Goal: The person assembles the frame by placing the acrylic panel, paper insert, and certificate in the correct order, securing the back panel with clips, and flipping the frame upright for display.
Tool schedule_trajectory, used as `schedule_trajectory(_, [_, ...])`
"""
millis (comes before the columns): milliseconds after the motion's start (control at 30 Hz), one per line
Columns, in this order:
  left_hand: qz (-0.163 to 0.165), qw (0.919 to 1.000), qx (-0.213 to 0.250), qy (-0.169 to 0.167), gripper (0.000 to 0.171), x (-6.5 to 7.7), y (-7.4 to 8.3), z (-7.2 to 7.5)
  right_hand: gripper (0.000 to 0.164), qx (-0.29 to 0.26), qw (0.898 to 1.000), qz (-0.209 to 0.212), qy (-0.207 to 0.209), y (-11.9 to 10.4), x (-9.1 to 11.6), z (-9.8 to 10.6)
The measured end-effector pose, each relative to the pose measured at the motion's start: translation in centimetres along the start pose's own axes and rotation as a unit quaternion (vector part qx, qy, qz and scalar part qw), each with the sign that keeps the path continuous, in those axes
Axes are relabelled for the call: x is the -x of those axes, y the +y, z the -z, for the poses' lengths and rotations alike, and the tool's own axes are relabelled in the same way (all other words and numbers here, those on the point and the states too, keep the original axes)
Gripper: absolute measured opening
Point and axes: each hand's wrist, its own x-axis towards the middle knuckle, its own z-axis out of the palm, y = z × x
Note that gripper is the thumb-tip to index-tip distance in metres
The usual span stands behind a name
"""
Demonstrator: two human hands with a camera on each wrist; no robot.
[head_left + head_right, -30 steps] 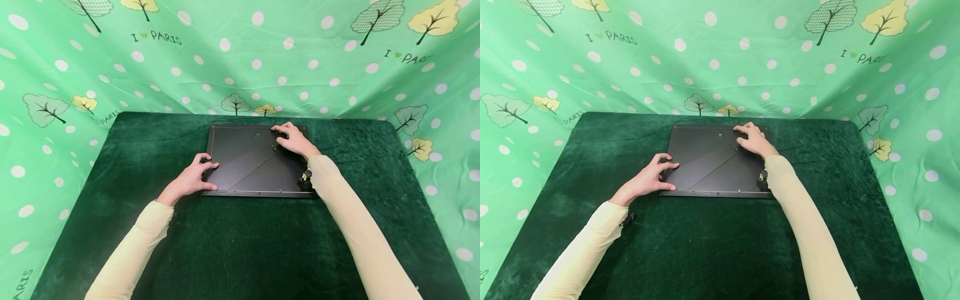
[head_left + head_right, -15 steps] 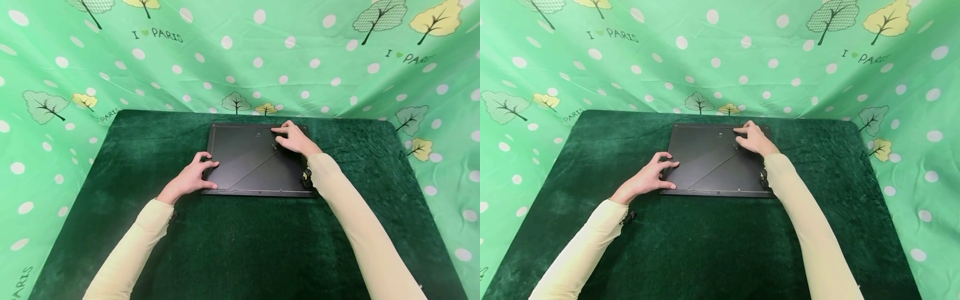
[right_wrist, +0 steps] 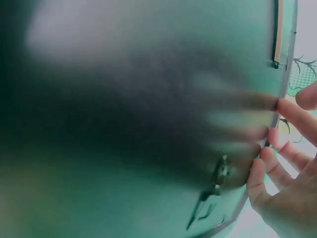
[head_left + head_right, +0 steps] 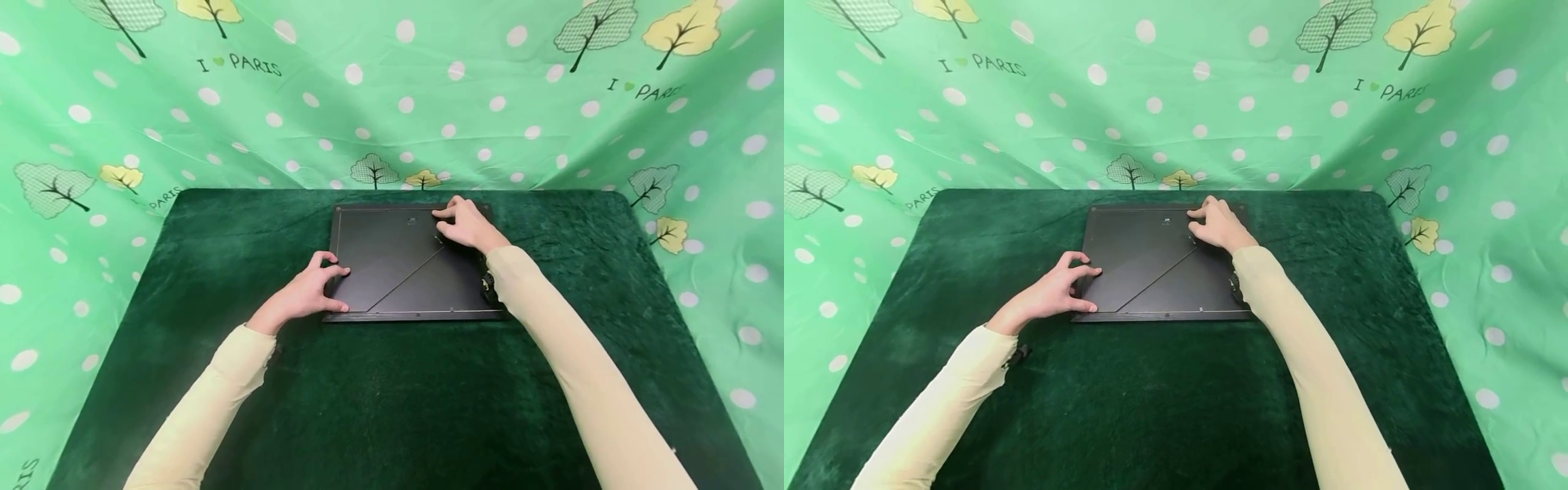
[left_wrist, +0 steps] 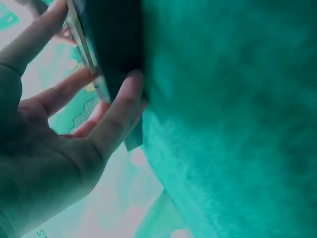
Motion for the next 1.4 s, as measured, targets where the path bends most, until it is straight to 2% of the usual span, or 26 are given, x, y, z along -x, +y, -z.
schedule_trajectory(133, [-0.010, 0.9986, -0.053, 0.001, 0.042, -1.6, 0.3, 0.8, 0.045, 0.002, 1.000, 0.004, 0.007, 0.2, 0.2, -0.5])
schedule_trajectory(200, [0.005, 0.9964, -0.083, 0.012, 0.036, -2.7, 0.5, 1.2, 0.046, 0.004, 1.000, 0.010, 0.008, 0.5, 0.2, -0.7])
schedule_trajectory(267, [0.032, 0.9951, -0.091, 0.023, 0.033, -3.9, 0.6, 1.5, 0.047, 0.012, 1.000, 0.018, 0.010, 0.8, 0.3, -0.9])
schedule_trajectory(367, [0.059, 0.9950, -0.070, 0.039, 0.032, -5.7, 0.6, 2.3, 0.051, 0.035, 0.999, 0.033, 0.020, 1.0, 0.4, -1.1])
schedule_trajectory(467, [0.035, 0.9979, -0.025, 0.048, 0.035, -7.5, 0.3, 3.0, 0.054, 0.062, 0.997, 0.047, 0.024, 0.8, 0.4, -1.2])
schedule_trajectory(567, [0.001, 0.9991, 0.006, 0.041, 0.040, -9.4, -0.1, 3.2, 0.058, 0.071, 0.996, 0.050, 0.018, 0.6, 0.8, -1.1])
schedule_trajectory(733, [-0.005, 1.0000, 0.000, 0.007, 0.053, -11.6, -0.2, 3.2, 0.058, 0.054, 0.997, 0.048, 0.031, 0.7, 2.4, -0.8])
schedule_trajectory(900, [0.028, 0.9987, -0.015, -0.039, 0.065, -12.7, 0.4, 3.4, 0.056, 0.035, 0.995, 0.063, 0.063, 1.2, 4.7, -0.5])
schedule_trajectory(1000, [0.046, 0.9961, -0.036, -0.066, 0.067, -13.1, 0.5, 3.4, 0.056, 0.033, 0.994, 0.079, 0.064, 1.4, 5.9, -0.9])
schedule_trajectory(1167, [0.052, 0.9932, -0.062, -0.084, 0.065, -13.4, 0.8, 3.5, 0.056, 0.025, 0.992, 0.103, 0.069, 1.9, 7.5, -1.7])
schedule_trajectory(1300, [0.049, 0.9937, -0.050, -0.088, 0.064, -13.4, 1.2, 3.7, 0.063, 0.033, 0.993, 0.088, 0.069, 2.6, 9.0, -2.4])
schedule_trajectory(1400, [0.052, 0.9940, -0.036, -0.089, 0.062, -13.5, 0.9, 3.9, 0.079, 0.032, 0.996, 0.061, 0.062, 3.0, 9.8, -3.0])
